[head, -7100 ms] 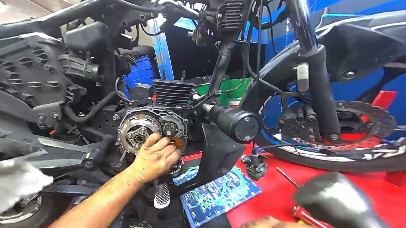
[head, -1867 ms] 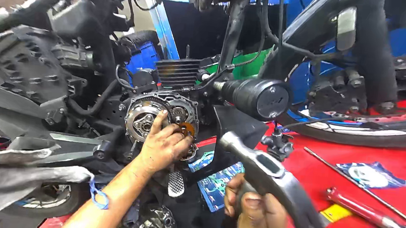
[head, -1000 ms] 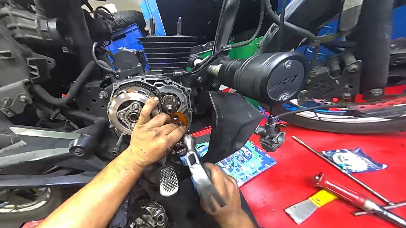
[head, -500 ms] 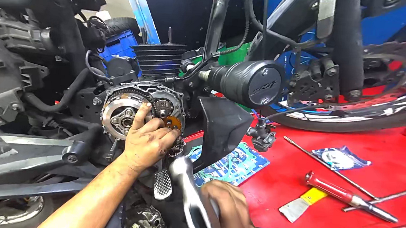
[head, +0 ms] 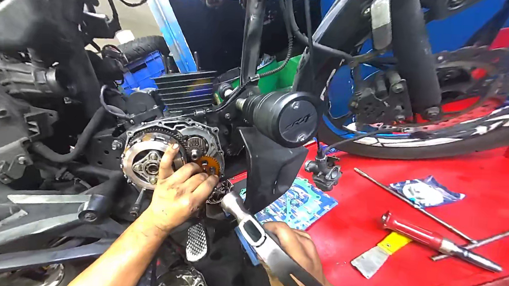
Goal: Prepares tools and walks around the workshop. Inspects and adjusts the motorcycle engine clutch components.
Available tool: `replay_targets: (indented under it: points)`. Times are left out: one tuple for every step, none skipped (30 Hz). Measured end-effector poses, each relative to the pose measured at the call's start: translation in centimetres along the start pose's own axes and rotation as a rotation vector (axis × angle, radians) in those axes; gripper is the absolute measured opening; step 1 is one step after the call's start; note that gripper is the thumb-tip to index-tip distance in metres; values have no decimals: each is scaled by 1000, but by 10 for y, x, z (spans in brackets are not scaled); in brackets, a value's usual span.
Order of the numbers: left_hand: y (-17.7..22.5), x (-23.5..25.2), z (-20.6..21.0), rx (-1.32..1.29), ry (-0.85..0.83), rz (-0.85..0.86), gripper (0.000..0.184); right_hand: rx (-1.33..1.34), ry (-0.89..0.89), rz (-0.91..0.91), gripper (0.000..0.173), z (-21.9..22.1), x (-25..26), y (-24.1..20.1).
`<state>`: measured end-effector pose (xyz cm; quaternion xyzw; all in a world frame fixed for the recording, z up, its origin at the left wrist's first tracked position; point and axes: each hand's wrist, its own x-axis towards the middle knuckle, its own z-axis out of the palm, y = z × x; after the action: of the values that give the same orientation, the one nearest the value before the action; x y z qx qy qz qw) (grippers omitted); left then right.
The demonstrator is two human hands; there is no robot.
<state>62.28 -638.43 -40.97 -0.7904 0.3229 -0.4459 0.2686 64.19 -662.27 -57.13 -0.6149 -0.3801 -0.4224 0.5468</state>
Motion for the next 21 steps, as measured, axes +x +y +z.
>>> replay_targets:
  points:
    - [1, 1, -2, -10, 10, 10, 14, -20, 10, 4, 42, -2, 0, 5]
    - [3, 1, -4, -22, 20, 19, 14, -34, 19, 13, 43, -5, 1, 10]
    - [4, 0, -8, -24, 31, 19, 13, -39, 27, 26, 43, -8, 1, 14]
    - [5, -2, -13, -18, 45, 11, 13, -40, 40, 38, 45, -12, 3, 17]
    - [4, -5, -17, -3, 56, -1, 14, -36, 57, 49, 46, -14, 4, 20]
    - [3, -8, -21, 26, 55, -14, 15, -30, 78, 62, 46, -16, 5, 21]
    - [1, -11, -23, 52, 46, -25, 15, -17, 103, 77, 46, -17, 6, 23]
    - [-1, -14, -24, 79, 27, -30, 16, 0, 126, 95, 46, -19, 7, 23]
    - [-1, -15, -24, 98, 11, -27, 16, 20, 143, 109, 46, -20, 7, 24]
    - [-1, -15, -24, 107, -6, -18, 16, 38, 153, 122, 45, -22, 7, 25]
    - [0, -15, -24, 114, -24, -9, 16, 53, 158, 139, 45, -23, 7, 26]
    - [0, -14, -24, 124, -37, -5, 17, 64, 155, 153, 45, -25, 7, 27]
    - [0, -14, -23, 141, -50, -11, 18, 70, 147, 164, 45, -26, 7, 28]
    - [0, -14, -23, 161, -59, -18, 19, 73, 135, 171, 46, -27, 8, 28]
    - [-1, -14, -22, 181, -67, -29, 19, 74, 126, 175, 46, -27, 8, 28]
    - [-1, -14, -21, 192, -67, -39, 19, 74, 119, 178, 46, -27, 9, 28]
    - [-1, -14, -21, 201, -63, -49, 18, 76, 117, 179, 46, -27, 9, 28]
    - [-1, -14, -20, 206, -58, -57, 18, 80, 116, 178, 46, -27, 9, 27]
    - [-1, -14, -20, 207, -51, -67, 17, 82, 114, 176, 46, -26, 9, 27]
    - [0, -15, -19, 205, -41, -77, 17, 84, 108, 173, 46, -26, 9, 26]
    - [0, -15, -19, 207, -32, -88, 16, 85, 101, 170, 46, -26, 9, 25]
